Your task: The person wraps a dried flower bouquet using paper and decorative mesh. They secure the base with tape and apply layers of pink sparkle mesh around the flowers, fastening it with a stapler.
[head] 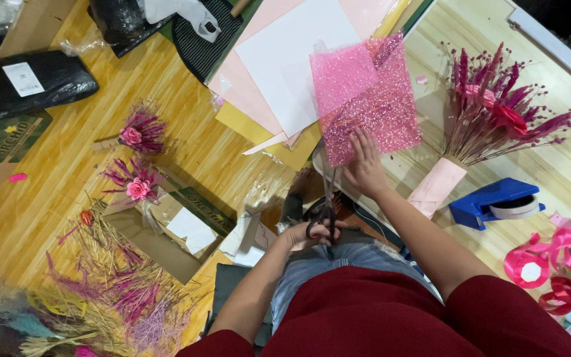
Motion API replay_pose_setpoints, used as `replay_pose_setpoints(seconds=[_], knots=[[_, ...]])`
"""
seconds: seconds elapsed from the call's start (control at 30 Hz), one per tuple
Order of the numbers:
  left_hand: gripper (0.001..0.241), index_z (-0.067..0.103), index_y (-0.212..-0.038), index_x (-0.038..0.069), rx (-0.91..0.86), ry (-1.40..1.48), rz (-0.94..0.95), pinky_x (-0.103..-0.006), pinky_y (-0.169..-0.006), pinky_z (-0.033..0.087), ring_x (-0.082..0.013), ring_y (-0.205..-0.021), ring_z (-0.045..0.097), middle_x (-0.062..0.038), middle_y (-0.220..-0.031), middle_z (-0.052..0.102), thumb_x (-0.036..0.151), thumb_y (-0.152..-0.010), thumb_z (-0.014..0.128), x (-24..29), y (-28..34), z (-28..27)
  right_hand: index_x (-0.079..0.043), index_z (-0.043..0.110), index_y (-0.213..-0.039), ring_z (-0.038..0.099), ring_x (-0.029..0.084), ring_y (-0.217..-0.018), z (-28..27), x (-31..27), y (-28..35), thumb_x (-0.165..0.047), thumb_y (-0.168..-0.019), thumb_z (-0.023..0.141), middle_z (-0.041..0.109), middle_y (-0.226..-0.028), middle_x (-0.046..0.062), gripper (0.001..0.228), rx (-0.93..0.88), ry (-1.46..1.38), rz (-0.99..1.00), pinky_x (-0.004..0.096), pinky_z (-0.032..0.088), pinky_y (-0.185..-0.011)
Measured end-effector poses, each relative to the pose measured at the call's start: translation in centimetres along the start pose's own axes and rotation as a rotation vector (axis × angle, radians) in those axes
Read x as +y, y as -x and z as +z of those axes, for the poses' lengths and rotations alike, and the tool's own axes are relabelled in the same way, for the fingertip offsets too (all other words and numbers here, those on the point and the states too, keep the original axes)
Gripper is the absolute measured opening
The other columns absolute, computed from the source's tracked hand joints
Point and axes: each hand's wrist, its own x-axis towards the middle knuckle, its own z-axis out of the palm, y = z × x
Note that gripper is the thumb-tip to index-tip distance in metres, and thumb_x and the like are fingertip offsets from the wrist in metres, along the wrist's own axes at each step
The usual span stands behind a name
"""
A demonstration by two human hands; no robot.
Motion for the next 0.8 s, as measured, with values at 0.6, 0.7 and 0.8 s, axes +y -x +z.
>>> replay_pose_setpoints(seconds=[0.6,0.7,0.8], knots=[[0.064,0.049,-0.152,0.002,-0.162,0.216,0.178,-0.0268,-0.094,0.061,-0.0227,-0.110,0.068,-0.014,-0.110,0.063,0.019,-0.091,0.059,1.8,-2.0,0.8,-0.025,0.027,-0.167,0.010,0.035,-0.160,3.7,0.5,-3.5,-0.015,-0.070,0.073,0.016,-0.174,0.011,0.108,0.059,0.070,0.061,0.058,0.007,-0.125],[0.066,0.046,-0.155,0.001,-0.187,0.248,0.196,-0.0297,-0.097,0.059,-0.0251,-0.114,0.066,-0.016,-0.113,0.061,0.019,-0.093,0.056,2.3,-2.9,1.0,-0.026,0.031,-0.166,0.010,0.034,-0.160,4.5,1.0,-3.4,-0.018,-0.070,0.071,0.018,-0.174,0.009,0.104,0.072,0.063,0.067,0.057,0.005,-0.125],[0.065,0.046,-0.155,0.003,-0.149,0.228,0.201,-0.0304,-0.100,0.058,-0.0256,-0.118,0.065,-0.016,-0.116,0.063,0.021,-0.094,0.055,2.9,-3.4,1.0,-0.028,0.032,-0.166,0.012,0.034,-0.160,4.9,1.1,-3.0,-0.014,-0.076,0.060,0.018,-0.174,0.006,0.095,0.076,0.076,0.089,0.058,0.007,-0.126]])
